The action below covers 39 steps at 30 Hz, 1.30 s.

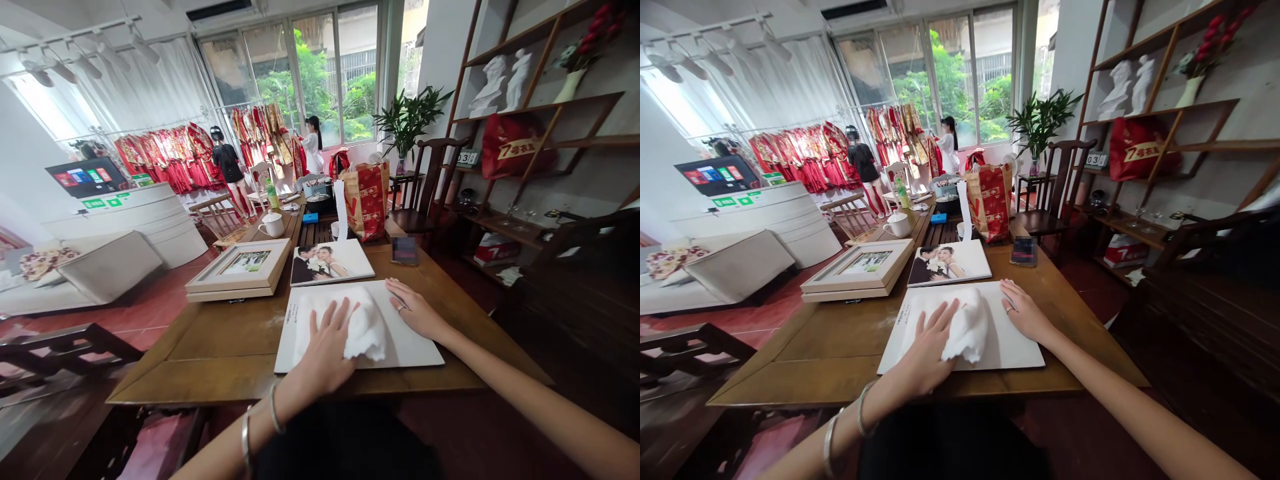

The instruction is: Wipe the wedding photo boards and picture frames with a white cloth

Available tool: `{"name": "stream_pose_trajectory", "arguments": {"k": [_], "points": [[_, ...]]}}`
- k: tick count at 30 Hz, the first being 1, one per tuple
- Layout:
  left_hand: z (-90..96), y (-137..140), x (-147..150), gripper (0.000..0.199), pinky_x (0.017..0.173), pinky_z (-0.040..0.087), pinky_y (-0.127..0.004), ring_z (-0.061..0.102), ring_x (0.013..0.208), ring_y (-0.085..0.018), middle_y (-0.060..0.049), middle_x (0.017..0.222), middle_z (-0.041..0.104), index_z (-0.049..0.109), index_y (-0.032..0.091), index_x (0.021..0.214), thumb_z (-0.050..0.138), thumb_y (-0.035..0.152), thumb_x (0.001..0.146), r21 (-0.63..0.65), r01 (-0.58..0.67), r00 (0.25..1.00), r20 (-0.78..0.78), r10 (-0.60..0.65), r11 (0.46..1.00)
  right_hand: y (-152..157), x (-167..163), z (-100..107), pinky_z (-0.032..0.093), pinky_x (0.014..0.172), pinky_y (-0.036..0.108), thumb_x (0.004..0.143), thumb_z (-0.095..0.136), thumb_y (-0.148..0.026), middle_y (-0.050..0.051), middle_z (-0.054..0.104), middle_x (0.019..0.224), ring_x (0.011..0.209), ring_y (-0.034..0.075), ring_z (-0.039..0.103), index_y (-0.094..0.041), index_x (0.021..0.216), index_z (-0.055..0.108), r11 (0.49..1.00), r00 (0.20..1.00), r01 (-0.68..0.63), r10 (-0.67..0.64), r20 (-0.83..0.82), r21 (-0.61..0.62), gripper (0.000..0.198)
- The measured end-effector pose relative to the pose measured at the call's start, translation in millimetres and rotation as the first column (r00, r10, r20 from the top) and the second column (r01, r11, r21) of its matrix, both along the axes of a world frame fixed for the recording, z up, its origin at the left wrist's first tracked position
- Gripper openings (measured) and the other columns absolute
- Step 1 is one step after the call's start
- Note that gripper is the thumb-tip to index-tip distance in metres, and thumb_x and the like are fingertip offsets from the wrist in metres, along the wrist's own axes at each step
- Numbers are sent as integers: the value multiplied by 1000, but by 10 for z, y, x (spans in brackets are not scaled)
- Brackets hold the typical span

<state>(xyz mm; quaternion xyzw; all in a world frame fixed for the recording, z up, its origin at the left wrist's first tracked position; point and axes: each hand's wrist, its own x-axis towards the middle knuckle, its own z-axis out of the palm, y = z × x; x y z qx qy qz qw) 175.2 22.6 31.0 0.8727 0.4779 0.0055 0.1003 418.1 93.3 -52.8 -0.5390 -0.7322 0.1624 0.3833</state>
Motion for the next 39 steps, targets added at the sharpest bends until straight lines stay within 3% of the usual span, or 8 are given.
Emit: {"name": "stream_pose_trajectory", "arguments": {"k": [5, 8, 11, 20, 23, 32, 35, 39], "points": [[-25, 512, 196, 67, 104, 13, -68, 10, 139, -36, -9, 154, 14, 19, 20, 146, 39, 32, 83, 85, 20, 997, -74, -13, 996, 16, 21, -34, 28, 112, 51, 88, 43, -29, 9, 50, 139, 133, 27, 39, -20, 128, 54, 1000, 1000, -2, 2, 10, 9, 43], [-26, 634, 258, 69, 106, 10, -65, 13, 137, -36, -10, 152, 21, 24, 19, 144, 47, 31, 80, 104, 68, 994, -93, -58, 992, 22, 23, -40, 27, 112, 51, 87, 44, -29, 7, 50, 138, 133, 27, 39, -23, 128, 54, 1000, 1000, 1, -1, 0, 13, 42], [-24, 527, 294, 76, 108, 7, -62, 12, 137, -37, -10, 151, 24, 26, 18, 143, 56, 31, 74, 124, 118, 987, -120, -103, 985, 19, 14, -27, 27, 112, 51, 88, 43, -30, 8, 50, 138, 133, 27, 39, -21, 128, 54, 1000, 1000, 1, -1, 1, 8, 43], [-11, -405, 273, 92, 108, 11, -64, 3, 138, -41, -13, 153, 14, 15, 18, 146, 61, 45, 71, 68, 233, 962, -162, -220, 970, -2, -14, 2, 28, 112, 51, 86, 44, -27, 8, 49, 139, 134, 26, 38, -21, 128, 54, 1000, 1000, -4, 5, -12, 17, 44], [18, -280, 334, 87, 107, 17, -63, 10, 138, -40, -13, 152, 20, 19, 19, 146, 60, 44, 73, 67, 181, 971, -173, -167, 981, 5, 4, -10, 28, 112, 51, 87, 43, -29, 9, 50, 139, 133, 27, 38, -21, 127, 55, 1000, 1000, -7, 7, -19, 12, 43], [-59, 592, 624, 75, 103, 24, -60, 25, 132, -40, -17, 146, 31, 26, 14, 143, 57, 41, 80, 224, 52, 979, -205, -5, 973, 18, 45, -25, 31, 111, 47, 86, 44, -30, 9, 50, 139, 133, 25, 39, -20, 130, 53, 998, 999, -53, 53, -5, 20, 46], [-83, 589, 686, 78, 103, 22, -63, 24, 132, -44, -20, 146, 30, 27, 10, 143, 59, 42, 79, 231, 37, 978, -208, 12, 972, 22, 45, -25, 31, 111, 48, 84, 47, -29, 8, 49, 139, 133, 25, 39, -22, 130, 53, 998, 998, -67, 67, -21, 18, 46], [-82, 221, 697, 82, 104, 19, -64, 20, 133, -47, -23, 148, 26, 26, 7, 143, 61, 43, 78, 222, 75, 974, -226, -24, 972, 47, 53, -28, 30, 111, 50, 82, 47, -26, 9, 51, 137, 132, 27, 40, -21, 126, 56, 998, 996, -66, 66, -51, 1, 45]]}}
